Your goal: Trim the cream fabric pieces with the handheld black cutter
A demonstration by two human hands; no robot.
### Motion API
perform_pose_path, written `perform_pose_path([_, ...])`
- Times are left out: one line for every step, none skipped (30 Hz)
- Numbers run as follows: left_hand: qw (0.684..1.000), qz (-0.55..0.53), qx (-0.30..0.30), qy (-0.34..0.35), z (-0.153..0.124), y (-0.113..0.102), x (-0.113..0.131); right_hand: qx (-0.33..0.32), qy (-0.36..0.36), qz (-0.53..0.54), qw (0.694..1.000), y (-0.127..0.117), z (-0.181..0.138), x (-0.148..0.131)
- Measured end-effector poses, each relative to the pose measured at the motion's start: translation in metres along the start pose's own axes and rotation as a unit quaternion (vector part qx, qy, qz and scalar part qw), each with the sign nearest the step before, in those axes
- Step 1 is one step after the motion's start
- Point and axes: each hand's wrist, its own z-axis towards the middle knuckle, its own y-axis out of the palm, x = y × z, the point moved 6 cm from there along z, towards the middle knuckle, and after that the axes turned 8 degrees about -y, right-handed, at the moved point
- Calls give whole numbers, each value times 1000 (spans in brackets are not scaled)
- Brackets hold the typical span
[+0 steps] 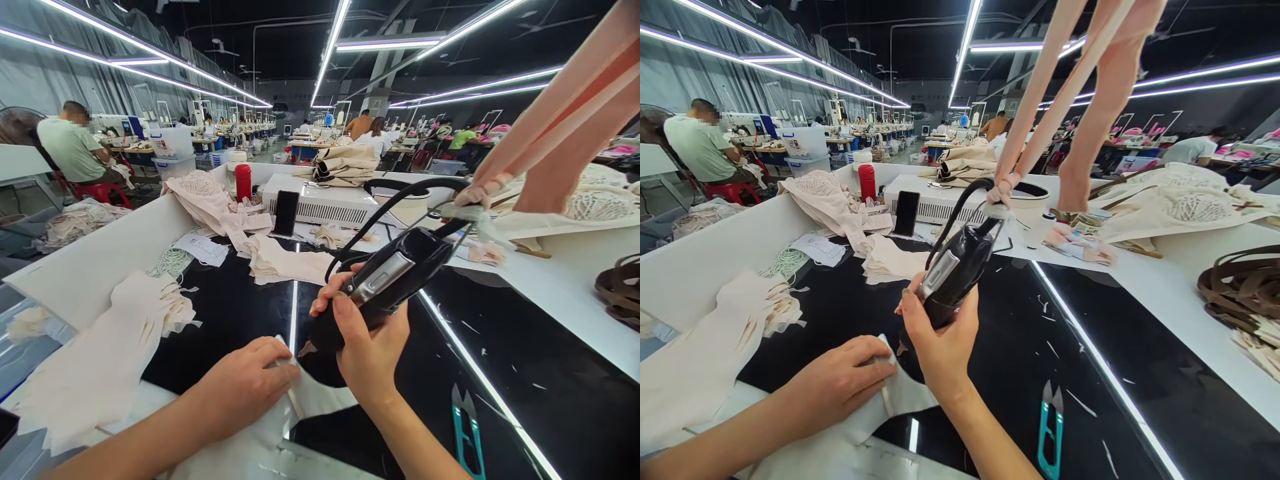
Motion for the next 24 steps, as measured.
perform_pose_path([1000, -2, -4, -4, 0, 0, 0, 1, 1, 2, 1000, 1, 0, 0])
perform_pose_path([1000, -3, -7, -6, 0, 0, 0, 1, 3, 4, 1000, 1, 0, 1])
perform_pose_path([1000, -2, -8, -7, 0, -1, 0, -1, 3, 7, 1000, 2, 0, 1])
perform_pose_path([1000, -1, -7, -8, 0, -1, 0, -3, 3, 9, 1000, 3, 0, 2])
perform_pose_path([1000, 1, -8, -7, 0, -1, 0, -5, 4, 10, 1000, 4, 0, 2])
perform_pose_path([1000, 2, -8, -5, 0, -1, 0, -7, 3, 11, 1000, 5, 0, 3])
perform_pose_path([1000, 3, -8, -4, 0, -2, 0, -7, 3, 11, 1000, 6, 0, 4])
perform_pose_path([1000, 5, -7, -2, -1, -2, 1, -7, 4, 11, 1000, 6, 0, 4])
perform_pose_path([1000, 8, -8, -1, -1, -2, 1, -7, 5, 13, 1000, 7, 0, 4])
perform_pose_path([1000, 13, -7, 2, -1, -3, 1, -7, 6, 15, 1000, 8, 0, 5])
perform_pose_path([1000, 18, -7, 5, -1, -3, 1, -8, 6, 19, 1000, 8, -1, 5])
perform_pose_path([1000, 22, -7, 7, -2, -3, 1, -9, 7, 22, 1000, 9, -1, 5])
perform_pose_path([1000, 24, -6, 9, -2, -3, 1, -10, 8, 25, 1000, 10, -1, 4])
perform_pose_path([1000, 23, -2, 11, -2, -4, 1, -11, 10, 27, 1000, 10, -2, 4])
perform_pose_path([1000, 19, 4, 12, -3, -4, 1, -11, 12, 28, 999, 11, -2, 4])
perform_pose_path([1000, 14, 9, 13, -3, -4, 0, -11, 14, 27, 999, 11, -2, 4])
perform_pose_path([1000, 10, 10, 12, -4, -4, 0, -11, 14, 26, 999, 10, -3, 4])
perform_pose_path([1000, 8, 10, 12, -4, -3, 0, -11, 14, 25, 1000, 10, -3, 5])
perform_pose_path([1000, 7, 6, 10, -4, -3, 0, -11, 13, 25, 1000, 10, -3, 5])
perform_pose_path([1000, 8, 2, 7, -4, -2, -1, -12, 11, 24, 1000, 10, -3, 4])
perform_pose_path([1000, 8, -2, 5, -4, -1, -1, -14, 8, 22, 1000, 9, -3, 4])
perform_pose_path([1000, 8, -5, 3, -4, -1, -1, -15, 6, 21, 1000, 9, -3, 4])
perform_pose_path([1000, 8, -7, 1, -4, -1, -1, -16, 3, 19, 1000, 9, -4, 4])
perform_pose_path([1000, 9, -7, 1, -4, -1, -1, -17, 0, 17, 1000, 10, -4, 3])
